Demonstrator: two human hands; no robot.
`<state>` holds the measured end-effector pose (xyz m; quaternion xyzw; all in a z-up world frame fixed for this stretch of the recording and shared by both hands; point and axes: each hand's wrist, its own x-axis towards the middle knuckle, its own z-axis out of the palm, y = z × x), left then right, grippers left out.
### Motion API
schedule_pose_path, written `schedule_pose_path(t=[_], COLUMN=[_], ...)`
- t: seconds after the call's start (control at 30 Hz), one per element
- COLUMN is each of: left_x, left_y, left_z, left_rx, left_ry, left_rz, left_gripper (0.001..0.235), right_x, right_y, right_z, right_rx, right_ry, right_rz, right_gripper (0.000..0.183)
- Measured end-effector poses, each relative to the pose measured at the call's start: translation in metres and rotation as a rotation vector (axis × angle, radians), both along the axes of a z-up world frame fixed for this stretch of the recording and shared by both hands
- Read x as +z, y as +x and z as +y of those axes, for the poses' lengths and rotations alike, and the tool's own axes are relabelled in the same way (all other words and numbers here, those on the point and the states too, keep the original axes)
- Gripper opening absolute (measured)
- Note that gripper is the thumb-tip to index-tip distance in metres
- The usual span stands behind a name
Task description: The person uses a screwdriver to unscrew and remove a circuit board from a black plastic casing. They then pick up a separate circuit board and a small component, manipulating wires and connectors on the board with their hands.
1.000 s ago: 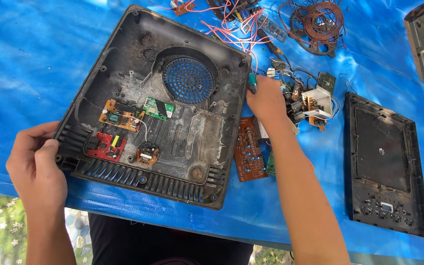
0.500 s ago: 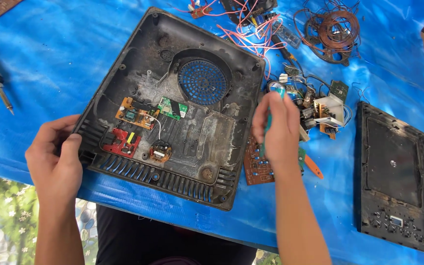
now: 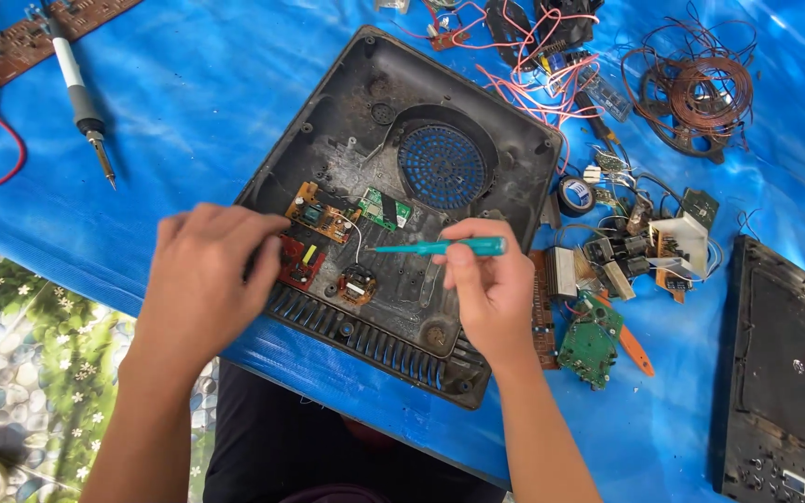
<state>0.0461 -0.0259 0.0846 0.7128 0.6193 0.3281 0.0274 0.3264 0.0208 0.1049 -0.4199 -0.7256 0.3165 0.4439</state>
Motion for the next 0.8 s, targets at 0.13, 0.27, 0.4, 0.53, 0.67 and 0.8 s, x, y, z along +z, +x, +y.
schedule_pose_path(t=[0.13,0.27,0.4,0.53,0.67,0.8], left_x=[-0.006,-0.016,-0.024,-0.031,-0.034,-0.035], left_y=[0.006,0.010,0.016,0.017,0.019,0.021], left_z=[-0.005,-0.005,-0.003,-0.003,-0.003,-0.001], left_rx=[0.012,0.088,0.144,0.150,0.159,0.166], left_ry=[-0.247,-0.187,-0.166,-0.217,-0.191,-0.220], left_rz=[0.079,0.122,0.134,0.144,0.163,0.161], left_gripper=[0.038,0.048,0.065,0.062,0.060,0.058], right_x=[0.020,0.031,0.031,0.018,0.015,0.009], right_y=[-0.019,-0.040,-0.059,-0.072,-0.071,-0.069], right_z=[-0.009,-0.004,0.005,0.010,0.009,0.009], right_rx=[0.108,0.128,0.132,0.238,0.194,0.197], right_ry=[-0.080,-0.074,-0.037,-0.081,-0.096,-0.070], right_rz=[-0.156,-0.184,-0.236,-0.240,-0.226,-0.188], right_gripper=[0.019,0.014,0.013,0.014,0.013,0.013])
